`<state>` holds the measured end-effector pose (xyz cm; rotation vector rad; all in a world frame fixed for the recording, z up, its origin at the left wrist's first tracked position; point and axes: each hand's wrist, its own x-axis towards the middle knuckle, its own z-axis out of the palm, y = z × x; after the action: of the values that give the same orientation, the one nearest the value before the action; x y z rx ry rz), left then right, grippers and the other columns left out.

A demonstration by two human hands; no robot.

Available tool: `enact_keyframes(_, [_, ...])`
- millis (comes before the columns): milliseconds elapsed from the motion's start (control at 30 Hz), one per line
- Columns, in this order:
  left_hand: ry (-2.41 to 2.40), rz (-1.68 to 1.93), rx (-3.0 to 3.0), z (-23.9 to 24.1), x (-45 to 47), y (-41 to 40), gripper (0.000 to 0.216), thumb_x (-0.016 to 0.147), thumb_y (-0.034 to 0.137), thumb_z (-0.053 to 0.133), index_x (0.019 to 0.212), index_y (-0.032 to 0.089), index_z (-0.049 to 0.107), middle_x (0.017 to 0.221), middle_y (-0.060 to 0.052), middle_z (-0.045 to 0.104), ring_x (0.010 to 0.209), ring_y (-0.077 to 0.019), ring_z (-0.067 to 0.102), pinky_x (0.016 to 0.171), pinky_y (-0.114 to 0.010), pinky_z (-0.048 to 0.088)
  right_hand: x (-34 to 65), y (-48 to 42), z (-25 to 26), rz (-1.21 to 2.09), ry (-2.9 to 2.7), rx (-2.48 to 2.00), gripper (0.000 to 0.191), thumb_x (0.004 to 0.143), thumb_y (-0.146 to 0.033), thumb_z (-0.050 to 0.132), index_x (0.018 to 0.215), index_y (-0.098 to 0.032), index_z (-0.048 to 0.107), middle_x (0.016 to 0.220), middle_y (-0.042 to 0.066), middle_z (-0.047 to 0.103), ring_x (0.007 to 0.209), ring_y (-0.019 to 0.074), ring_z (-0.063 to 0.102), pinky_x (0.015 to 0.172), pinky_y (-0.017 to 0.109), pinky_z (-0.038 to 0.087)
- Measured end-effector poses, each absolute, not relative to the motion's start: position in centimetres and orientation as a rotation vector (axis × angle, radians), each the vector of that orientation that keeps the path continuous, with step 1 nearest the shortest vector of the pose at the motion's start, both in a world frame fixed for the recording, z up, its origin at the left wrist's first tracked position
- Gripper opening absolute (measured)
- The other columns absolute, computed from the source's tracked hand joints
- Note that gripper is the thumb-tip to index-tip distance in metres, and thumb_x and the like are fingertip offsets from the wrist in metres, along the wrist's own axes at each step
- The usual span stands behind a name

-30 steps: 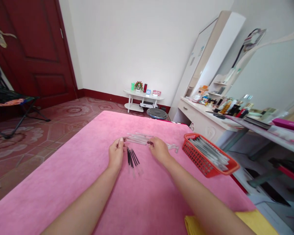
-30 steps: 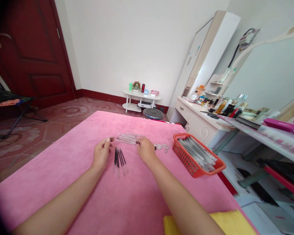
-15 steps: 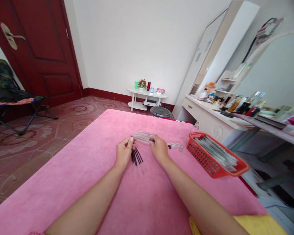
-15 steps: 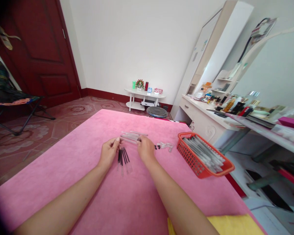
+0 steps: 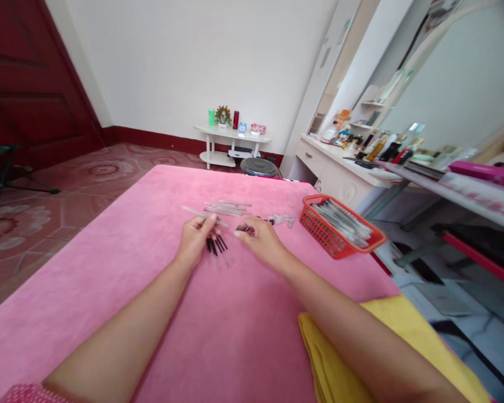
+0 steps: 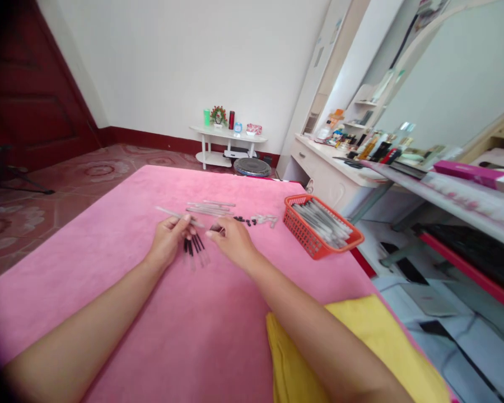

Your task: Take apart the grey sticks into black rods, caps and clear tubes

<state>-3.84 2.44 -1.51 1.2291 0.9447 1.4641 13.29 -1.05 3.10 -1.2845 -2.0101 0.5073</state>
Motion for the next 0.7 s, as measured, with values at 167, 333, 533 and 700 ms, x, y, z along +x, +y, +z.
enact_keyframes(167, [0.942,1.503,1.133,-1.7,-3.8,2.8,0.031,0.072,0.041,0.06,0.078,0.011,0.064,0.057,-0.002,0.06,0.046,-0.0086,0.05,0.044,-0.019,0.038,19.1,-7.4,4.8,0.707,-2.488,-1.156,0.026,0.083,-0.037,0.05,0.075,-0.015,0.06,0.071,0.002,0.059,0.066,0.0116,0.052,0.063,0.023,0.037])
enact_keyframes(333, [0.964,1.491,1.157,-1.5,-3.5,2.5,0.03,0.072,0.04,0.06,0.077,0.011,0.064,0.054,-0.002,0.059,0.044,-0.0081,0.049,0.043,-0.019,0.037,24.8,-14.0,4.4,0.457,-2.776,-1.113,0.044,0.083,-0.055,0.04,0.089,-0.015,0.057,0.084,0.009,0.057,0.081,0.0185,0.05,0.074,0.032,0.037])
enact_keyframes(533, [0.977,1.495,1.173,-1.6,-3.6,2.4,0.028,0.071,0.039,0.061,0.077,0.012,0.065,0.054,-0.001,0.058,0.045,-0.0081,0.049,0.043,-0.019,0.037,31.2,-18.0,3.4,0.321,-2.563,-1.593,0.058,0.081,-0.065,0.025,0.091,-0.016,0.053,0.084,0.01,0.056,0.078,0.0209,0.051,0.073,0.034,0.037])
enact_keyframes(700, [0.981,1.495,1.124,-1.4,-3.5,2.4,0.028,0.069,0.039,0.063,0.076,0.012,0.065,0.053,-0.001,0.058,0.045,-0.0079,0.05,0.043,-0.018,0.037,31.9,-19.8,3.6,0.481,-2.453,-1.894,0.043,0.083,-0.057,0.038,0.081,-0.016,0.053,0.072,0.005,0.057,0.069,0.0185,0.053,0.067,0.03,0.036])
